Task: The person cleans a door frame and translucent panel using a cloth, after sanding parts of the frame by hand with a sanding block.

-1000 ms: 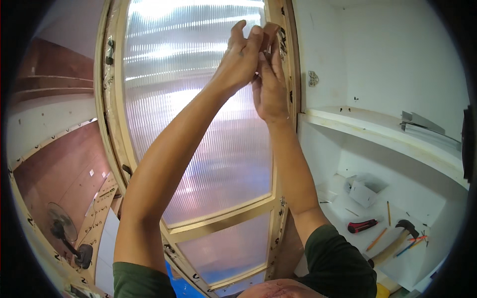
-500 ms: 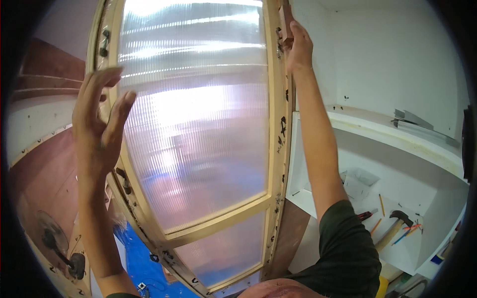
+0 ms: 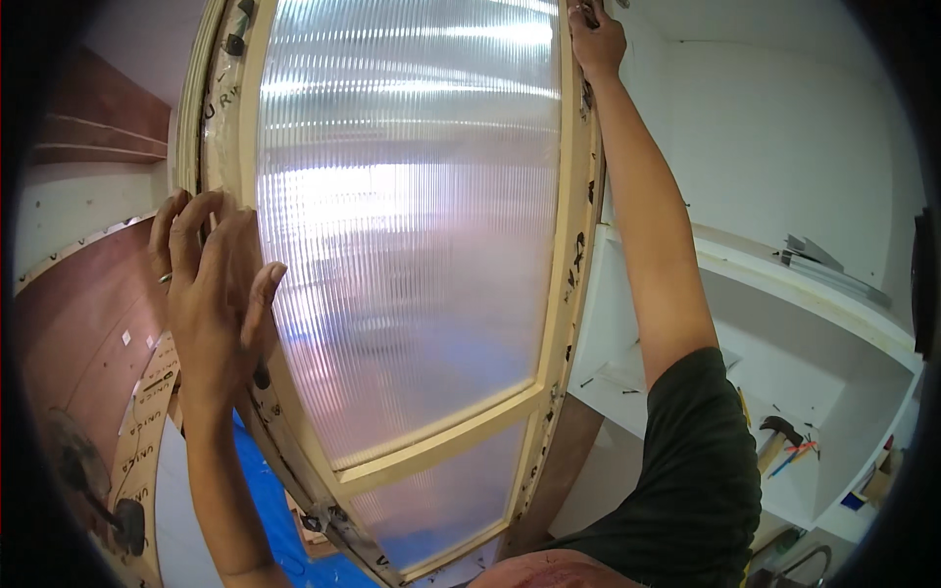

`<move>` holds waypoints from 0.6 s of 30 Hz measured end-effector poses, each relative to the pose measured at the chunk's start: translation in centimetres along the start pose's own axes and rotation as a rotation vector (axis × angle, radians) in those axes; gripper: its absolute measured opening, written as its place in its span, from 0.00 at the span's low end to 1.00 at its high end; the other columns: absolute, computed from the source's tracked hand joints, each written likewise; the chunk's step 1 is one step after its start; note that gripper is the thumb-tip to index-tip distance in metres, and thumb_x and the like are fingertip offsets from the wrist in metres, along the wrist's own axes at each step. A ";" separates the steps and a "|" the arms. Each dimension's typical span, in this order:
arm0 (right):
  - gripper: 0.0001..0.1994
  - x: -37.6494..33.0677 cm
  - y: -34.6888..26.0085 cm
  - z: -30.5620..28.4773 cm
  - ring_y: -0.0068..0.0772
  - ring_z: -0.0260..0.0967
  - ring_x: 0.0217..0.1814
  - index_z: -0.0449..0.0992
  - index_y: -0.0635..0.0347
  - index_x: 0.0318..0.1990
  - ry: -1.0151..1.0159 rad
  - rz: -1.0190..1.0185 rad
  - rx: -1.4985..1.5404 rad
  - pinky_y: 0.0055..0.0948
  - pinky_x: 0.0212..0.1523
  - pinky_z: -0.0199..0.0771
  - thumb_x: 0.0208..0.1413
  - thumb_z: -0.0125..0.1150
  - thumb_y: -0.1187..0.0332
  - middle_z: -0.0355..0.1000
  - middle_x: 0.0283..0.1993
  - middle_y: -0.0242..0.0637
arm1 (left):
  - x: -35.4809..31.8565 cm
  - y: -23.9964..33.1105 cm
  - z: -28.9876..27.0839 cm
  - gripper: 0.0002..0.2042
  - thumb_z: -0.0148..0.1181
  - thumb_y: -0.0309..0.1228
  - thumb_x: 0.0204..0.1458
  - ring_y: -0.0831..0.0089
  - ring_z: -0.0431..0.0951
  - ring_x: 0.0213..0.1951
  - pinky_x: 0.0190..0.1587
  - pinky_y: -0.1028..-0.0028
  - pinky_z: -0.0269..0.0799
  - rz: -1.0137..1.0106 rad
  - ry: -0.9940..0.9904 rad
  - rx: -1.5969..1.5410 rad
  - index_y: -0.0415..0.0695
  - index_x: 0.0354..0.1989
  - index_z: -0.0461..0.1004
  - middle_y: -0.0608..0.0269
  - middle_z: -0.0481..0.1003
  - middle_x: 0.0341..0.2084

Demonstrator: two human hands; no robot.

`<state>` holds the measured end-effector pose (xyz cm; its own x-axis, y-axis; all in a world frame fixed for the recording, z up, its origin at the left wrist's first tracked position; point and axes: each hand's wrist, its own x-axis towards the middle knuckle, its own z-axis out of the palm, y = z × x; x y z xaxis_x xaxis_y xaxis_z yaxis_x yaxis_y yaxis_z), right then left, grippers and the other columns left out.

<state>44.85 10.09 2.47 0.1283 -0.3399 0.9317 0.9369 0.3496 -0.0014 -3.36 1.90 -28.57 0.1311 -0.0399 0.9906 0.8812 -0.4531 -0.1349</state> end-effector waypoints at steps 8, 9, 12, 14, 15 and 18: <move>0.18 -0.1 -0.6 1.2 0.64 0.76 0.40 0.81 0.67 0.44 0.030 -0.051 0.019 0.50 0.42 0.74 0.58 0.63 0.58 0.76 0.36 0.64 | -0.4 -0.7 -0.4 0.20 0.66 0.41 0.54 0.50 0.54 0.74 0.76 0.51 0.50 0.027 0.002 0.004 0.45 0.52 0.79 0.54 0.68 0.65; 0.18 0.0 -0.4 1.1 0.64 0.76 0.41 0.81 0.66 0.44 0.039 -0.054 -0.001 0.50 0.42 0.74 0.59 0.63 0.58 0.76 0.36 0.64 | -0.3 -0.6 -0.2 0.20 0.66 0.42 0.54 0.50 0.54 0.74 0.76 0.50 0.50 0.029 0.006 0.005 0.45 0.52 0.79 0.54 0.68 0.65; 0.18 0.0 -0.6 1.0 0.62 0.76 0.39 0.81 0.66 0.46 0.009 -0.031 -0.004 0.49 0.42 0.74 0.60 0.62 0.58 0.76 0.35 0.63 | -0.2 -0.3 0.0 0.20 0.66 0.43 0.55 0.49 0.54 0.74 0.75 0.50 0.50 0.030 0.020 0.005 0.43 0.50 0.80 0.54 0.69 0.63; 0.18 0.4 -0.2 1.1 0.59 0.76 0.37 0.81 0.66 0.46 0.082 -0.084 -0.057 0.48 0.41 0.74 0.60 0.62 0.59 0.76 0.34 0.62 | -0.1 0.1 0.0 0.19 0.67 0.42 0.55 0.48 0.55 0.73 0.74 0.50 0.50 0.037 0.042 -0.028 0.41 0.48 0.80 0.53 0.70 0.61; 0.18 1.4 0.3 1.7 0.57 0.76 0.36 0.81 0.66 0.47 0.170 -0.151 -0.118 0.47 0.41 0.73 0.61 0.61 0.59 0.76 0.33 0.61 | -0.1 0.2 0.1 0.19 0.67 0.42 0.54 0.48 0.55 0.73 0.74 0.49 0.50 0.029 0.040 -0.038 0.41 0.49 0.80 0.53 0.70 0.61; 0.17 1.9 -0.7 2.4 0.51 0.76 0.35 0.82 0.67 0.48 0.051 -0.009 -0.027 0.45 0.40 0.74 0.62 0.61 0.61 0.77 0.33 0.59 | -0.3 0.1 0.0 0.21 0.68 0.41 0.53 0.48 0.54 0.74 0.75 0.49 0.49 0.007 0.022 -0.037 0.42 0.51 0.79 0.53 0.71 0.61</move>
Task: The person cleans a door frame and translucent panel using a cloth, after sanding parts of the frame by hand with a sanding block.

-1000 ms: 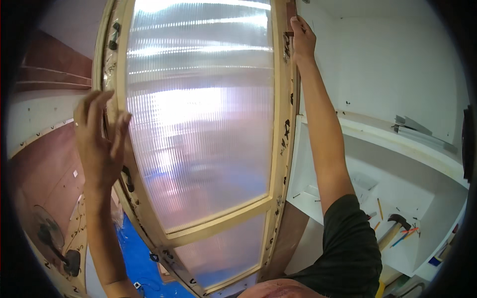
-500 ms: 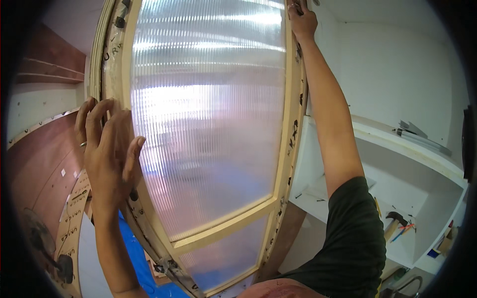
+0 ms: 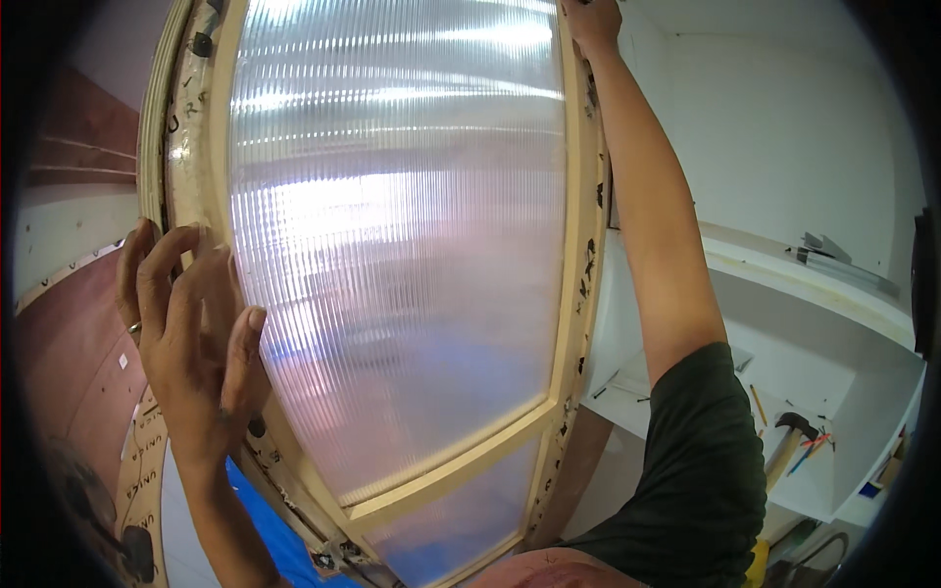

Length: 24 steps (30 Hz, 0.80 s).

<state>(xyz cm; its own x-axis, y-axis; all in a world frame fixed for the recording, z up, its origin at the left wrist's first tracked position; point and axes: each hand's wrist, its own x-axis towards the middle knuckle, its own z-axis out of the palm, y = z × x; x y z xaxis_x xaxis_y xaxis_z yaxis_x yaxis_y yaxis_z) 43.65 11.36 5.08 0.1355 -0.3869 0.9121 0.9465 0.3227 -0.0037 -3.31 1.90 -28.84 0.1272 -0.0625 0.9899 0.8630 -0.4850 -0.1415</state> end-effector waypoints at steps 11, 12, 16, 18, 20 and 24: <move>0.18 2.0 0.7 1.7 0.52 0.79 0.38 0.82 0.67 0.51 0.022 -0.022 0.065 0.45 0.43 0.77 0.61 0.61 0.62 0.80 0.34 0.56 | 0.0 -1.0 -0.2 0.29 0.58 0.33 0.52 0.51 0.49 0.76 0.77 0.48 0.44 0.027 -0.052 -0.087 0.39 0.65 0.70 0.50 0.67 0.66; 0.18 2.0 0.0 1.5 0.53 0.79 0.39 0.82 0.66 0.52 -0.032 0.013 0.050 0.44 0.44 0.77 0.61 0.61 0.62 0.80 0.35 0.56 | 0.0 -1.0 -0.4 0.29 0.58 0.33 0.51 0.51 0.49 0.76 0.77 0.48 0.44 0.012 -0.061 -0.110 0.39 0.65 0.70 0.50 0.66 0.66; 0.17 4.2 3.3 3.6 0.56 0.79 0.39 0.82 0.64 0.51 0.129 -0.173 0.029 0.45 0.43 0.77 0.60 0.61 0.63 0.80 0.35 0.57 | 0.3 -0.8 -0.5 0.31 0.56 0.32 0.47 0.51 0.49 0.76 0.77 0.48 0.45 0.027 -0.082 -0.048 0.40 0.65 0.71 0.50 0.66 0.66; 0.16 6.9 4.5 4.7 0.52 0.79 0.37 0.82 0.64 0.50 0.138 -0.187 -0.036 0.43 0.42 0.77 0.61 0.62 0.62 0.81 0.34 0.53 | 0.2 -0.7 -0.3 0.31 0.56 0.31 0.46 0.51 0.49 0.76 0.77 0.48 0.45 0.026 -0.082 -0.056 0.40 0.64 0.71 0.50 0.67 0.66; 0.16 7.6 5.0 5.0 0.47 0.79 0.37 0.82 0.64 0.49 0.083 -0.183 0.097 0.41 0.43 0.77 0.62 0.62 0.61 0.81 0.34 0.48 | 0.0 -0.7 -0.2 0.31 0.56 0.31 0.45 0.51 0.49 0.76 0.77 0.48 0.45 0.010 -0.076 -0.058 0.40 0.63 0.71 0.50 0.67 0.66; 0.21 7.5 3.4 2.3 0.35 0.76 0.43 0.81 0.66 0.51 -0.081 0.218 0.550 0.34 0.47 0.75 0.65 0.63 0.55 0.82 0.41 0.41 | -0.2 -1.2 -0.5 0.30 0.55 0.32 0.43 0.51 0.49 0.76 0.77 0.48 0.44 0.001 -0.104 0.044 0.41 0.61 0.74 0.52 0.68 0.66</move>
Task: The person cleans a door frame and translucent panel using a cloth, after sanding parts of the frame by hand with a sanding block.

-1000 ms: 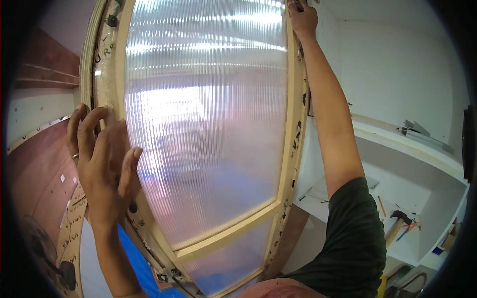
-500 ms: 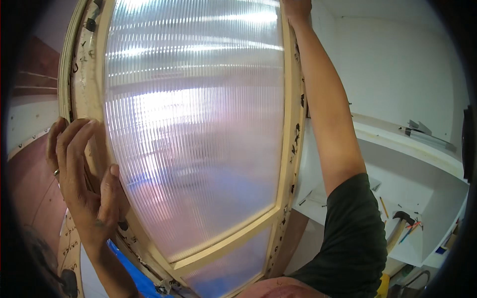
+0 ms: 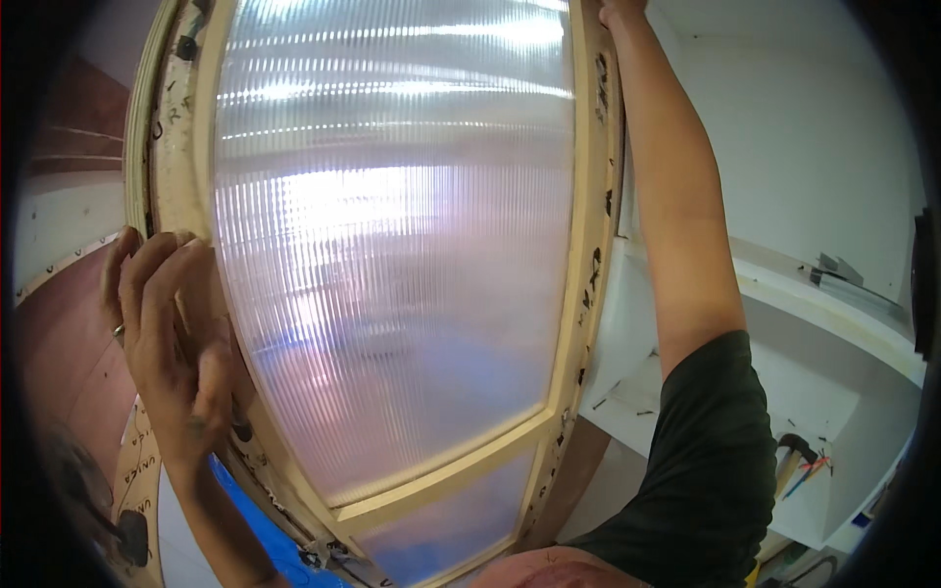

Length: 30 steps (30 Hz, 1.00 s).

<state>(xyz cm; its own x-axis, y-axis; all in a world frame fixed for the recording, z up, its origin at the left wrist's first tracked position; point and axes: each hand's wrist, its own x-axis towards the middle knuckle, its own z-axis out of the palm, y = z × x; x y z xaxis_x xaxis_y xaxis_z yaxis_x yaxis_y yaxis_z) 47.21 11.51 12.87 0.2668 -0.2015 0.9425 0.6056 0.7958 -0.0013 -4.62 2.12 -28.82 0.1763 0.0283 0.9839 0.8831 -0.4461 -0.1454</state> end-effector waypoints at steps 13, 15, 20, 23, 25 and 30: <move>0.22 -14.4 -3.9 -3.3 0.47 0.76 0.44 0.76 0.69 0.57 0.052 -0.205 -0.456 0.39 0.46 0.75 0.61 0.66 0.62 0.74 0.42 0.52 | 0.3 0.5 0.4 0.29 0.52 0.31 0.36 0.49 0.50 0.75 0.77 0.48 0.44 -0.005 0.051 -0.060 0.44 0.54 0.77 0.53 0.69 0.63; 0.22 -13.7 -4.0 -2.5 0.49 0.75 0.47 0.76 0.69 0.58 0.035 -0.114 -0.452 0.40 0.49 0.75 0.61 0.66 0.62 0.73 0.45 0.53 | 0.1 0.5 0.4 0.29 0.52 0.30 0.36 0.49 0.50 0.75 0.77 0.48 0.44 -0.009 0.047 -0.038 0.44 0.53 0.77 0.53 0.69 0.63; 0.24 -12.3 -2.7 -1.6 0.53 0.73 0.50 0.75 0.67 0.59 0.058 -0.122 -0.514 0.43 0.53 0.74 0.60 0.66 0.62 0.71 0.48 0.56 | 0.1 0.5 0.4 0.29 0.52 0.30 0.35 0.49 0.50 0.75 0.77 0.48 0.43 -0.015 0.054 -0.020 0.44 0.53 0.77 0.53 0.69 0.64; 0.23 -11.7 -2.0 -1.4 0.55 0.73 0.50 0.76 0.66 0.59 0.076 -0.178 -0.568 0.44 0.54 0.73 0.60 0.66 0.63 0.70 0.50 0.58 | 0.0 0.3 0.6 0.29 0.52 0.30 0.36 0.49 0.50 0.75 0.78 0.48 0.43 -0.002 0.064 -0.033 0.43 0.53 0.77 0.53 0.69 0.64; 0.23 -11.3 -1.6 -1.3 0.56 0.73 0.50 0.76 0.66 0.59 0.090 -0.218 -0.567 0.45 0.55 0.73 0.60 0.66 0.63 0.71 0.49 0.58 | 0.0 0.2 0.7 0.29 0.52 0.29 0.36 0.49 0.50 0.76 0.78 0.48 0.42 0.009 0.059 -0.032 0.43 0.53 0.77 0.53 0.69 0.64; 0.23 -11.0 -1.9 -0.7 0.58 0.73 0.49 0.77 0.66 0.59 0.085 -0.211 -0.482 0.46 0.54 0.74 0.60 0.65 0.61 0.72 0.47 0.60 | -0.1 0.2 0.5 0.29 0.50 0.27 0.37 0.49 0.49 0.76 0.78 0.48 0.41 0.003 0.039 -0.068 0.42 0.55 0.76 0.53 0.68 0.65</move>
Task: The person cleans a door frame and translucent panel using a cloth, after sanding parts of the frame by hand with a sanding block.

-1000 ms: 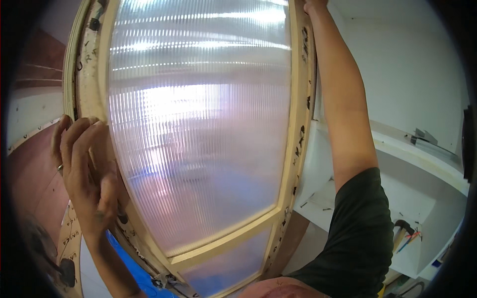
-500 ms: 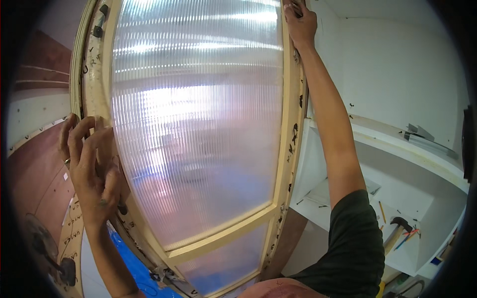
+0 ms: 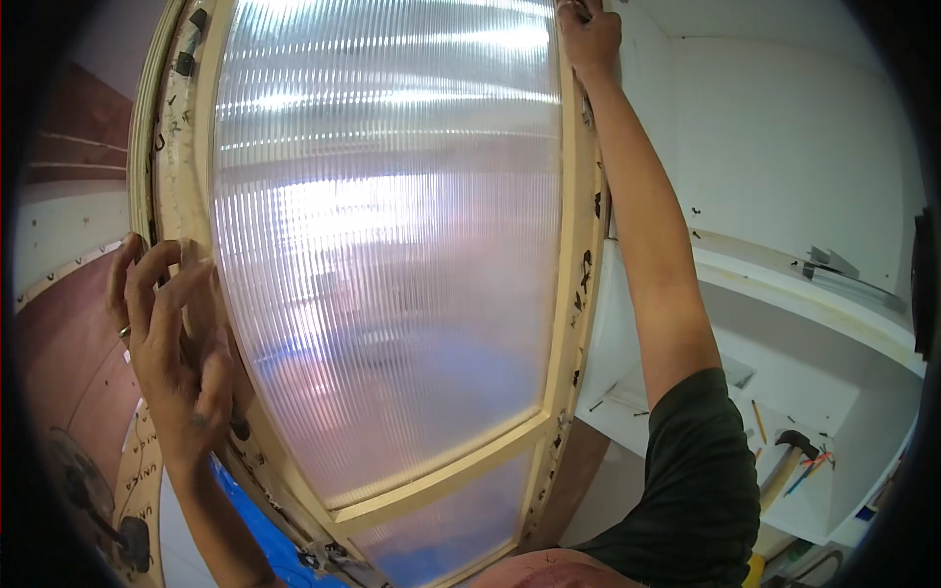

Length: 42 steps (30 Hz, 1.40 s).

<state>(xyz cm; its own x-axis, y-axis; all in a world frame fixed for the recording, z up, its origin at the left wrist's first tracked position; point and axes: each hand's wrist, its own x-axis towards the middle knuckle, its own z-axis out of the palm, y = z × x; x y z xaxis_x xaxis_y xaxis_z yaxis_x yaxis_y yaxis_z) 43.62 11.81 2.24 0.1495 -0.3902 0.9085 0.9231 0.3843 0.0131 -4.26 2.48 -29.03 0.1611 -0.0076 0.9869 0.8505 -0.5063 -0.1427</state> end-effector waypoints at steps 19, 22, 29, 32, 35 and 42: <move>0.25 4.2 0.2 3.7 0.63 0.73 0.59 0.77 0.70 0.58 0.152 -0.067 -0.008 0.46 0.63 0.71 0.62 0.63 0.57 0.73 0.55 0.69 | -0.1 0.0 -0.1 0.37 0.51 0.30 0.35 0.52 0.46 0.77 0.78 0.47 0.41 -0.016 -0.039 -0.079 0.40 0.63 0.70 0.50 0.66 0.66; 0.25 7.9 1.5 3.3 0.62 0.73 0.59 0.76 0.69 0.58 -0.009 0.006 -0.079 0.45 0.63 0.71 0.62 0.62 0.57 0.75 0.53 0.67 | 0.2 0.2 -0.2 0.39 0.51 0.30 0.33 0.52 0.46 0.77 0.78 0.48 0.41 -0.011 -0.011 -0.117 0.40 0.64 0.70 0.51 0.65 0.66; 0.17 8.9 1.0 2.5 0.42 0.75 0.41 0.79 0.67 0.44 0.065 0.119 0.530 0.39 0.49 0.76 0.64 0.61 0.58 0.77 0.37 0.49 | 0.5 0.6 0.0 0.39 0.51 0.32 0.30 0.50 0.49 0.76 0.78 0.48 0.42 -0.028 -0.001 -0.032 0.41 0.61 0.73 0.51 0.68 0.64; 0.14 13.6 6.5 -0.2 0.27 0.67 0.30 0.75 0.56 0.31 0.162 0.444 1.109 0.30 0.36 0.72 0.66 0.60 0.58 0.70 0.28 0.34 | 0.5 0.4 0.1 0.38 0.51 0.32 0.29 0.50 0.50 0.76 0.77 0.48 0.43 -0.019 0.014 -0.051 0.41 0.60 0.74 0.51 0.69 0.63; 0.16 8.7 3.0 -4.1 0.21 0.60 0.26 0.70 0.49 0.27 0.153 0.309 1.125 0.26 0.30 0.65 0.68 0.58 0.57 0.64 0.24 0.25 | -0.1 0.3 -0.9 0.37 0.52 0.32 0.33 0.49 0.51 0.75 0.77 0.48 0.44 -0.022 0.019 -0.077 0.41 0.61 0.74 0.51 0.70 0.63; 0.20 -7.9 -5.4 -9.9 0.33 0.75 0.50 0.75 0.63 0.52 -0.459 0.564 1.301 0.38 0.56 0.76 0.57 0.69 0.61 0.78 0.49 0.39 | -0.2 0.3 -0.2 0.34 0.60 0.54 0.56 0.48 0.55 0.73 0.74 0.48 0.49 -0.007 0.104 -0.048 0.41 0.63 0.71 0.49 0.70 0.62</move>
<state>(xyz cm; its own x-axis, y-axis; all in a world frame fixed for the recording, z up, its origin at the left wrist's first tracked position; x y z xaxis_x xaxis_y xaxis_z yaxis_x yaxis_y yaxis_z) 40.97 4.50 -9.11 0.0201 0.2563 0.9664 -0.2093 0.9462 -0.2466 -4.14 2.14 -29.24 0.1002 -0.0926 0.9906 0.8259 -0.5475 -0.1347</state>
